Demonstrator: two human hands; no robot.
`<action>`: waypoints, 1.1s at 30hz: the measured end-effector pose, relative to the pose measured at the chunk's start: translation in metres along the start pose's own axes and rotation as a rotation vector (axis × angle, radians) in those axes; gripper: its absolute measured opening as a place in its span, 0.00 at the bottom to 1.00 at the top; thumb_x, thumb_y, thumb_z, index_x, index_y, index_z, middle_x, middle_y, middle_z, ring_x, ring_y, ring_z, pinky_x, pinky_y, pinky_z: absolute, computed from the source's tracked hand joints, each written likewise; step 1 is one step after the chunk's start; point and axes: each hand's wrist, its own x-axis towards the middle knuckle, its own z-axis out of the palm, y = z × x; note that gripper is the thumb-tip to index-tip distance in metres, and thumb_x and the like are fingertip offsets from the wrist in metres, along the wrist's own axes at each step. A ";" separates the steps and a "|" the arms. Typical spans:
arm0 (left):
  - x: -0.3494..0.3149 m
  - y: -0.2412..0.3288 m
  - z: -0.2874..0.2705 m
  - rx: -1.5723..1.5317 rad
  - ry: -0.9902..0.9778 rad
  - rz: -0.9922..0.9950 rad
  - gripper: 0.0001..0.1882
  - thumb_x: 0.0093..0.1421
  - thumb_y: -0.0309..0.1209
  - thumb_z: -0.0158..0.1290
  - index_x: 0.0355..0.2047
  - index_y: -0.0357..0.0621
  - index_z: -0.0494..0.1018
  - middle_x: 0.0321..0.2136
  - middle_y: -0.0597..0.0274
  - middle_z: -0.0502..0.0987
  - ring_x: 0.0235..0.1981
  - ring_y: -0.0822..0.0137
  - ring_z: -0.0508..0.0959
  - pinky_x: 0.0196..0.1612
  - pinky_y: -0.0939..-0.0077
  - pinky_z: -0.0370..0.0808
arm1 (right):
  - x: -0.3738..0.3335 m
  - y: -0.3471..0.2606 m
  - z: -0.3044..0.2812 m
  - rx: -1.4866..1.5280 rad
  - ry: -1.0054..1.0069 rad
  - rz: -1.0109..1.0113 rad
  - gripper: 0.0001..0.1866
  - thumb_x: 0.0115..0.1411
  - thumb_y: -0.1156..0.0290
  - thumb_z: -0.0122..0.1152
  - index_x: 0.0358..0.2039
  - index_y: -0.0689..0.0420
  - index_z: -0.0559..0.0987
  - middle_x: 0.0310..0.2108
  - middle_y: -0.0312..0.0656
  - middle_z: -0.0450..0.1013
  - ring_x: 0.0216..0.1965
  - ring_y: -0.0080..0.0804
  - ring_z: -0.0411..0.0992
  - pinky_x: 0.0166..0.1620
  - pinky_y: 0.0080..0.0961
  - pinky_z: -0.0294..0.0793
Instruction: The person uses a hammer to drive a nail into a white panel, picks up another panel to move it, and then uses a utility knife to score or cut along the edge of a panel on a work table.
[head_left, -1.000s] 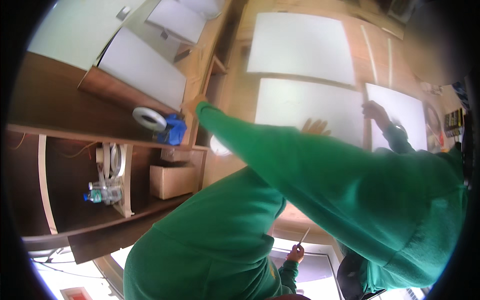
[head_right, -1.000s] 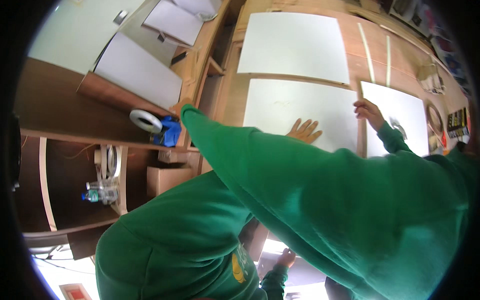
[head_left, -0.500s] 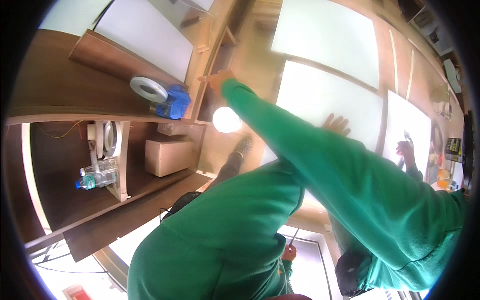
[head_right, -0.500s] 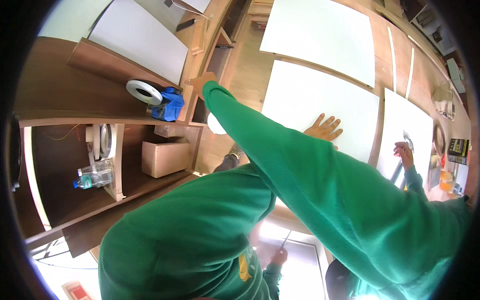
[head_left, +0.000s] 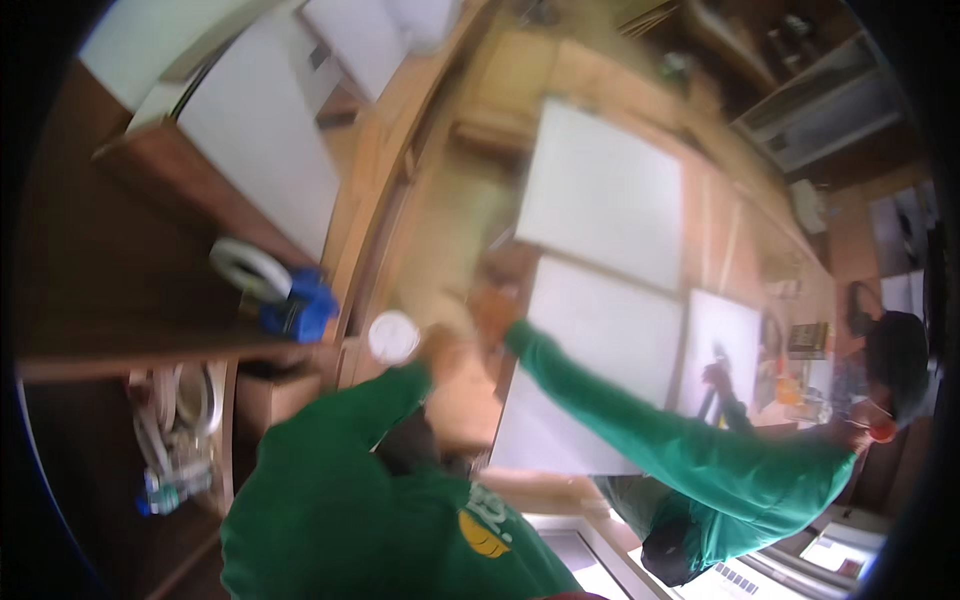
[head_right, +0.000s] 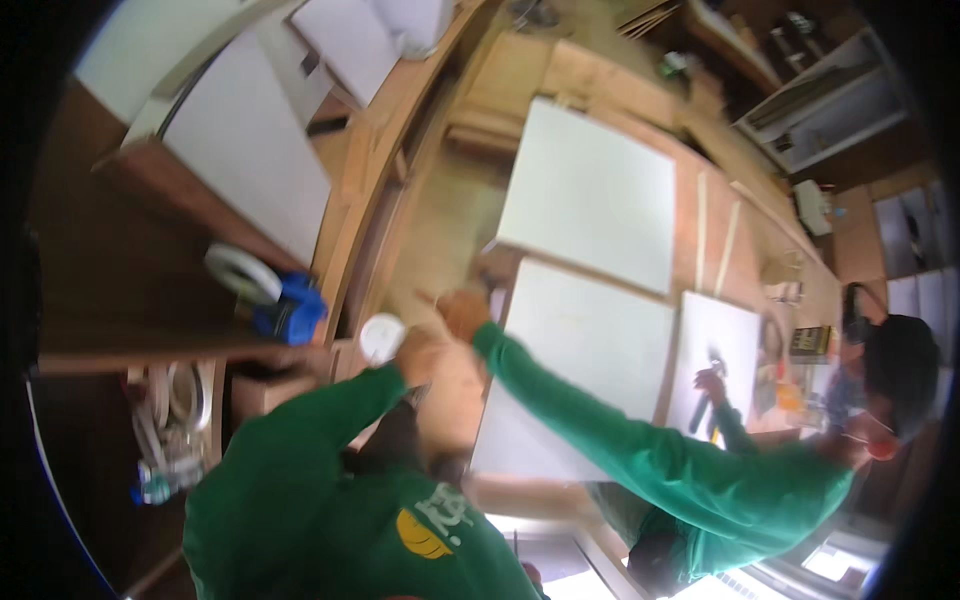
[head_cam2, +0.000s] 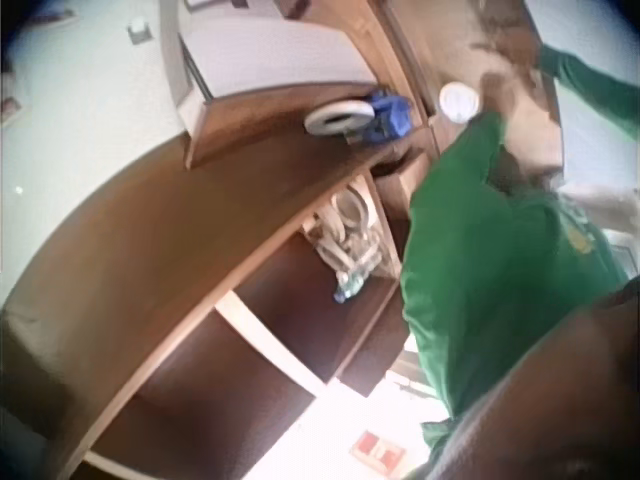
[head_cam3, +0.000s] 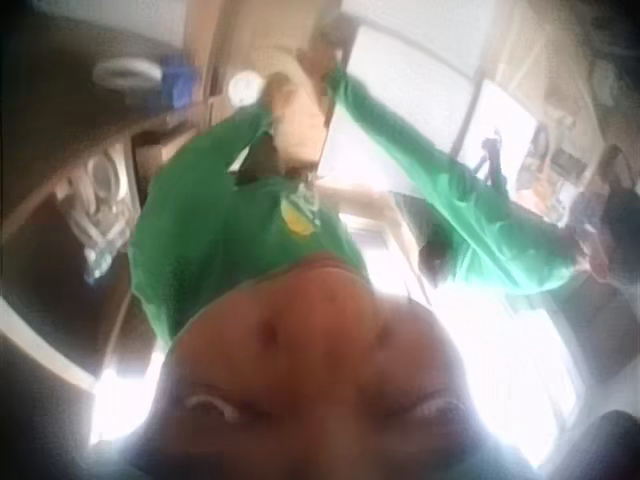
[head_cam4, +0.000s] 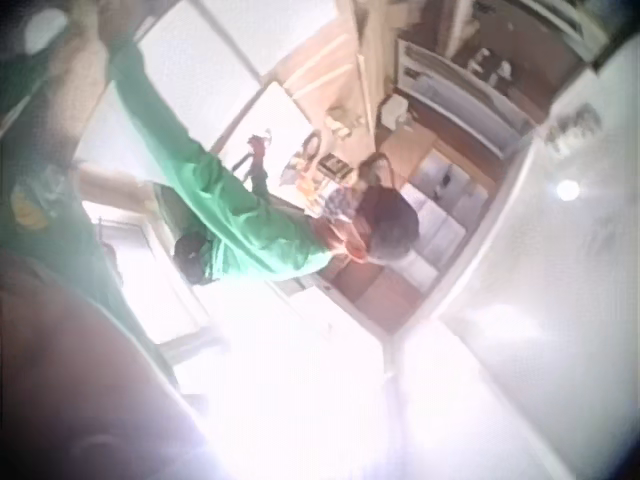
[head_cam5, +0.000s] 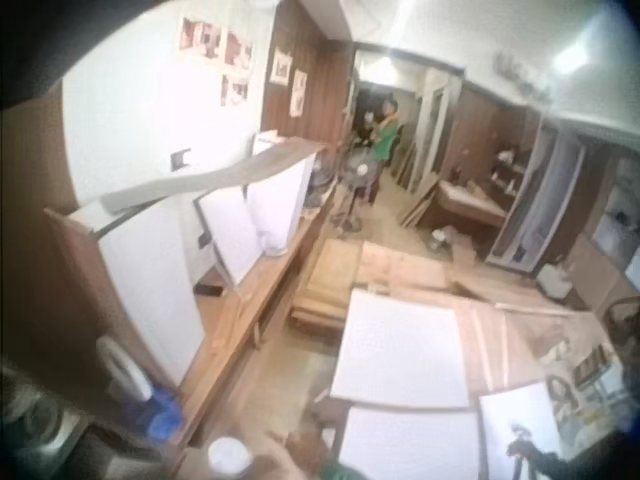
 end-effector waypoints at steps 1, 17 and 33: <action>0.028 0.007 -0.036 -0.090 -0.093 -0.175 0.12 0.48 0.26 0.58 0.36 0.45 0.79 0.34 0.56 0.78 0.42 0.50 0.74 0.50 0.56 0.68 | -0.025 0.002 -0.008 -0.001 0.097 0.067 0.16 0.57 0.61 0.64 0.41 0.58 0.80 0.24 0.43 0.75 0.22 0.31 0.72 0.26 0.30 0.73; -0.085 -0.367 -0.262 -0.252 1.059 -1.641 0.51 0.37 0.33 0.72 0.57 0.19 0.60 0.48 0.37 0.76 0.46 0.50 0.78 0.50 0.64 0.76 | -0.075 -0.058 -0.033 -0.300 0.003 0.054 0.21 0.57 0.55 0.64 0.44 0.57 0.81 0.27 0.42 0.77 0.29 0.36 0.76 0.34 0.34 0.78; -0.005 -0.237 -0.307 -0.333 1.094 -1.790 0.30 0.49 0.36 0.60 0.48 0.23 0.71 0.41 0.39 0.78 0.40 0.50 0.80 0.45 0.62 0.77 | -0.102 -0.040 -0.012 -0.250 0.054 0.127 0.22 0.55 0.54 0.67 0.40 0.60 0.82 0.24 0.44 0.78 0.23 0.34 0.78 0.31 0.32 0.79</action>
